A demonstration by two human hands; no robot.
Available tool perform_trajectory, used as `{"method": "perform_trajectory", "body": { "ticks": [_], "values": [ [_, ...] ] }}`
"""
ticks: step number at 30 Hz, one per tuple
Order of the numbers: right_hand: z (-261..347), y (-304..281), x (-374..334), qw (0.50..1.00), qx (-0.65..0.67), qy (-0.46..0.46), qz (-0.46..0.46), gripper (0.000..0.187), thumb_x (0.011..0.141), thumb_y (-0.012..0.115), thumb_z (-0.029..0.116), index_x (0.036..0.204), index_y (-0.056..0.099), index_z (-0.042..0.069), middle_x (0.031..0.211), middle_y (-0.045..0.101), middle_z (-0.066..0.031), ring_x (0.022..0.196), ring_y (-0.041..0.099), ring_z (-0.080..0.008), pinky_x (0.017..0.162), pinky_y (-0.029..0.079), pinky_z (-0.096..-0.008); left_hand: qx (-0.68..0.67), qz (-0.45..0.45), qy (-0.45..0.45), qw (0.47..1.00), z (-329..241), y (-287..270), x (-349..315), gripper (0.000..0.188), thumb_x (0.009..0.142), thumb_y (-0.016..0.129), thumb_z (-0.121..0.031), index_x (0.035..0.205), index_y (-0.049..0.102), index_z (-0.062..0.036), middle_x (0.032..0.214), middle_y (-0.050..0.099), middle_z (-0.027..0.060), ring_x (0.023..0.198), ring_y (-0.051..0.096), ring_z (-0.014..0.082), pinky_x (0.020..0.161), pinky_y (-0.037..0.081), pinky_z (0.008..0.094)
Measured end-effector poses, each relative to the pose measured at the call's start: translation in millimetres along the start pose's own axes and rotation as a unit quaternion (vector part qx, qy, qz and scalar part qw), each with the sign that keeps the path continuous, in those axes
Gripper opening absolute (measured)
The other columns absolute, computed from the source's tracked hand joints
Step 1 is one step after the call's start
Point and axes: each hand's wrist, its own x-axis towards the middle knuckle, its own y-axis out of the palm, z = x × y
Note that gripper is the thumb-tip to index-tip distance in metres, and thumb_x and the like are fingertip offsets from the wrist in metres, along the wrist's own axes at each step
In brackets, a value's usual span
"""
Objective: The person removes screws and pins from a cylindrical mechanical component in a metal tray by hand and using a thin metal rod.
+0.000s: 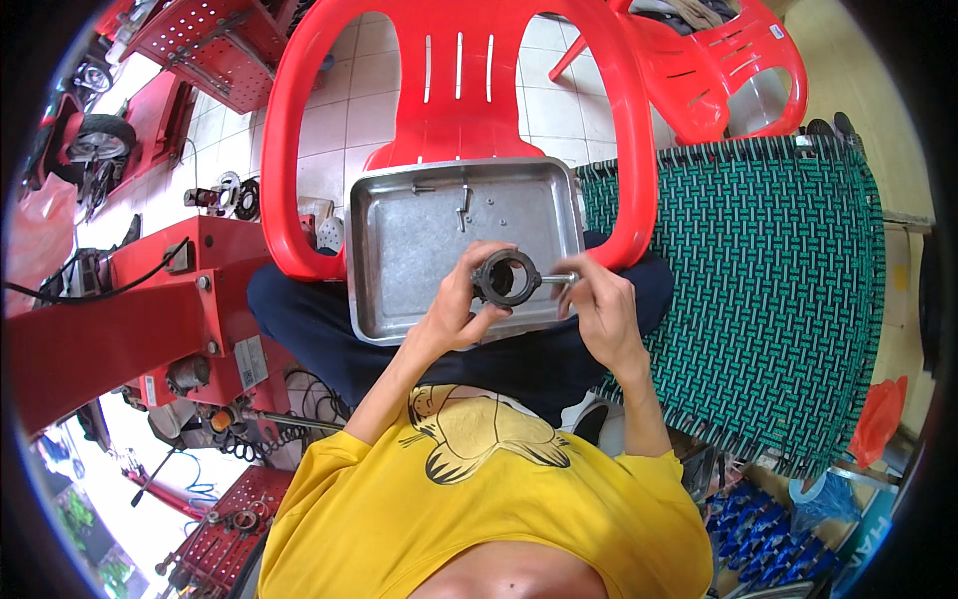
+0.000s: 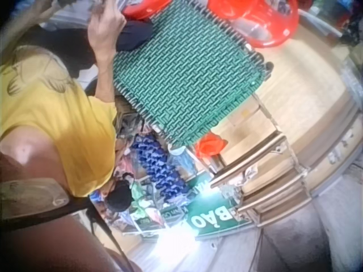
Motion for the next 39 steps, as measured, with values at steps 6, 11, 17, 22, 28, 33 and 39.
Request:
{"method": "perform_trajectory", "body": {
  "ticks": [6, 11, 17, 22, 28, 33, 39],
  "values": [
    [-1.0, -7.5, 0.1, 0.999, -0.012, 0.003, 0.036, 0.019, 0.097, 0.067, 0.023, 0.103, 0.061, 0.006, 0.070, 0.067, -0.0100, 0.061, 0.069, -0.0306, 0.057, 0.049, -0.0403, 0.003, 0.008, 0.010, 1.000, -0.9, 0.0, 1.9, 0.073, 0.075, 0.073, 0.000, 0.141, 0.041, 0.0007, 0.135, 0.057, 0.0244, 0.120, 0.059, 0.0401, 0.106, 0.047, 0.0446],
    [-5.6, -7.3, -2.0, 0.999, -0.027, -0.029, 0.028, 0.020, 0.100, 0.064, 0.025, 0.102, 0.061, 0.006, 0.068, 0.065, -0.0094, 0.059, 0.067, -0.0306, 0.057, 0.048, -0.0397, -0.006, 0.005, 0.001, 1.000, 1.7, -0.7, 0.5, 0.071, 0.076, 0.073, -0.002, 0.140, 0.041, 0.0003, 0.135, 0.058, 0.0240, 0.121, 0.058, 0.0404, 0.106, 0.046, 0.0455],
    [-2.6, -3.6, 0.4, 0.998, -0.041, -0.034, 0.015, 0.014, 0.103, 0.059, 0.020, 0.108, 0.060, 0.006, 0.068, 0.066, -0.0075, 0.058, 0.068, -0.0296, 0.056, 0.048, -0.0387, -0.006, 0.004, -0.002, 1.000, 2.4, -0.6, 0.6, 0.072, 0.078, 0.074, -0.004, 0.141, 0.040, 0.0000, 0.135, 0.058, 0.0239, 0.121, 0.058, 0.0400, 0.106, 0.046, 0.0457],
    [3.0, -6.6, 9.3, 0.999, 0.025, -0.008, 0.027, 0.014, 0.104, 0.060, 0.017, 0.107, 0.059, 0.003, 0.070, 0.069, -0.0084, 0.062, 0.072, -0.0266, 0.057, 0.051, -0.0366, 0.011, 0.006, 0.012, 1.000, -2.4, -0.6, 5.2, 0.072, 0.082, 0.077, -0.005, 0.143, 0.038, -0.0007, 0.136, 0.056, 0.0237, 0.121, 0.059, 0.0389, 0.105, 0.047, 0.0447],
    [-1.4, -9.9, 20.3, 0.999, 0.037, 0.001, 0.013, 0.032, 0.110, 0.051, 0.025, 0.095, 0.058, -0.002, 0.067, 0.066, -0.0095, 0.061, 0.069, -0.0173, 0.058, 0.051, -0.0315, 0.034, -0.010, 0.010, 0.999, -7.8, 1.7, 20.8, 0.076, 0.082, 0.081, 0.000, 0.144, 0.037, -0.0030, 0.135, 0.054, 0.0228, 0.120, 0.059, 0.0381, 0.102, 0.049, 0.0422],
    [-29.9, -13.1, 50.7, 0.991, 0.127, 0.028, 0.022, 0.038, 0.114, 0.044, 0.032, 0.099, 0.057, -0.001, 0.076, 0.064, -0.0080, 0.062, 0.066, -0.0154, 0.057, 0.047, -0.0287, 0.038, -0.043, 0.029, 0.998, 5.4, 13.0, 40.7, 0.079, 0.078, 0.084, -0.001, 0.143, 0.039, -0.0028, 0.132, 0.056, 0.0211, 0.120, 0.060, 0.0356, 0.102, 0.049, 0.0425],
    [-33.7, -21.3, 80.9, 0.989, 0.065, -0.114, 0.061, 0.017, 0.110, 0.050, 0.017, 0.113, 0.054, 0.001, 0.093, 0.064, -0.0081, 0.073, 0.069, -0.0166, 0.067, 0.051, -0.0304, 0.047, -0.070, 0.039, 0.996, 18.2, 14.1, 58.7, 0.075, 0.082, 0.082, -0.001, 0.143, 0.038, -0.0023, 0.130, 0.055, 0.0190, 0.118, 0.062, 0.0301, 0.100, 0.050, 0.0400]
  ]
}}
